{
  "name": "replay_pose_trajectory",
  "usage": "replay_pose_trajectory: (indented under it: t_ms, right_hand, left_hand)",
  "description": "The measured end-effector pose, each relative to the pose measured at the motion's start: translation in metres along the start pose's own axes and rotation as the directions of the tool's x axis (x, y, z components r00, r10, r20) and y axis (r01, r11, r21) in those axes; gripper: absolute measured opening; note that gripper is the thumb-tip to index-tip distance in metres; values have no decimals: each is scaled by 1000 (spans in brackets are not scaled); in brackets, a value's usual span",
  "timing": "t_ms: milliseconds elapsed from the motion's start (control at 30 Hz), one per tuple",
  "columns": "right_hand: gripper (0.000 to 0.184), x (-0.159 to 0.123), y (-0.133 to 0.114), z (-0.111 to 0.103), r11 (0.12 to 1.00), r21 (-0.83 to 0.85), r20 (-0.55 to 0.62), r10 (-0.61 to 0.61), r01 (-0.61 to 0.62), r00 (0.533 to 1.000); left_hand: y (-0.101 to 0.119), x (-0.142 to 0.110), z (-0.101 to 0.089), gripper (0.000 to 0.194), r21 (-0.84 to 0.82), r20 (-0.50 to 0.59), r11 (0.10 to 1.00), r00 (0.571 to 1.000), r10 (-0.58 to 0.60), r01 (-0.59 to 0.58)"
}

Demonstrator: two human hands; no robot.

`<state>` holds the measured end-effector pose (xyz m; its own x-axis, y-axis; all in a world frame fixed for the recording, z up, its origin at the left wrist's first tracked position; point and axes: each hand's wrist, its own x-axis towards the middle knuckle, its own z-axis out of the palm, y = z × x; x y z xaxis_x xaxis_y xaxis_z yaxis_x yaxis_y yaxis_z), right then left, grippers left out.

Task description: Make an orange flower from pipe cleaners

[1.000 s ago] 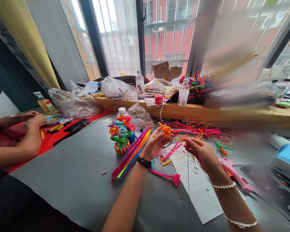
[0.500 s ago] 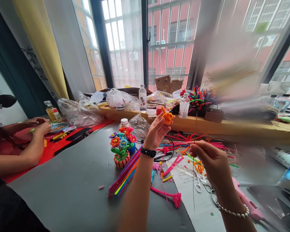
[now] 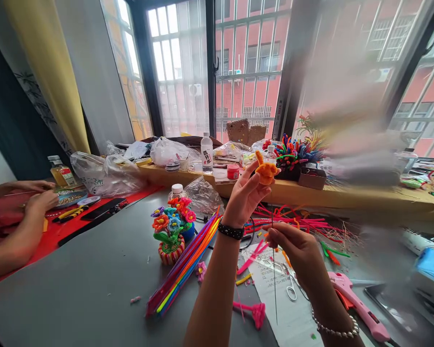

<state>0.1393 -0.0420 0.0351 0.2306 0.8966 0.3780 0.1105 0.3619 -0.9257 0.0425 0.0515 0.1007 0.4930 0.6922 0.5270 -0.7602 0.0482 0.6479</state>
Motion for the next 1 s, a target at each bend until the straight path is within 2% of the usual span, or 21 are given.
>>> replay_pose_trajectory:
  t_ms: [167, 633, 733, 767, 833, 867, 933, 1000]
  right_hand:
    - [19, 0, -2, 2, 1000, 13, 27, 18, -18, 999]
    - [19, -3, -12, 2, 1000, -16, 74, 4, -3, 997]
    - [17, -3, -13, -1, 1000, 17, 83, 11, -12, 997]
    - [16, -3, -12, -4, 999, 38, 71, 15, -18, 997]
    - [15, -1, -9, -11, 994, 106, 8, 33, -33, 999]
    - [16, 0, -7, -16, 988, 152, -44, 48, -40, 998]
    - [17, 4, -2, -25, 967, 247, -147, 96, -58, 984]
    - [18, 7, 3, -32, 944, 322, -209, 148, -75, 967]
  left_hand:
    - [1, 0, -2, 41, -19, -12, 1000, 1000, -5, 5]
    - [5, 0, 5, 39, -45, 101, 998, 994, -30, 35]
    - [9, 5, 3, 25, -125, -3, 990, 998, 61, -61]
    - [11, 6, 1, 22, -152, -70, 981, 991, 110, -120]
    - [14, 5, -8, 21, -139, -142, 979, 981, 132, -152]
    - [13, 1, -15, 21, -101, -162, 988, 982, 96, -113]
    - [5, -12, -31, 24, 19, -191, 995, 978, -88, 93]
    - [-8, -32, -48, 35, 141, -260, 935, 923, -283, 326]
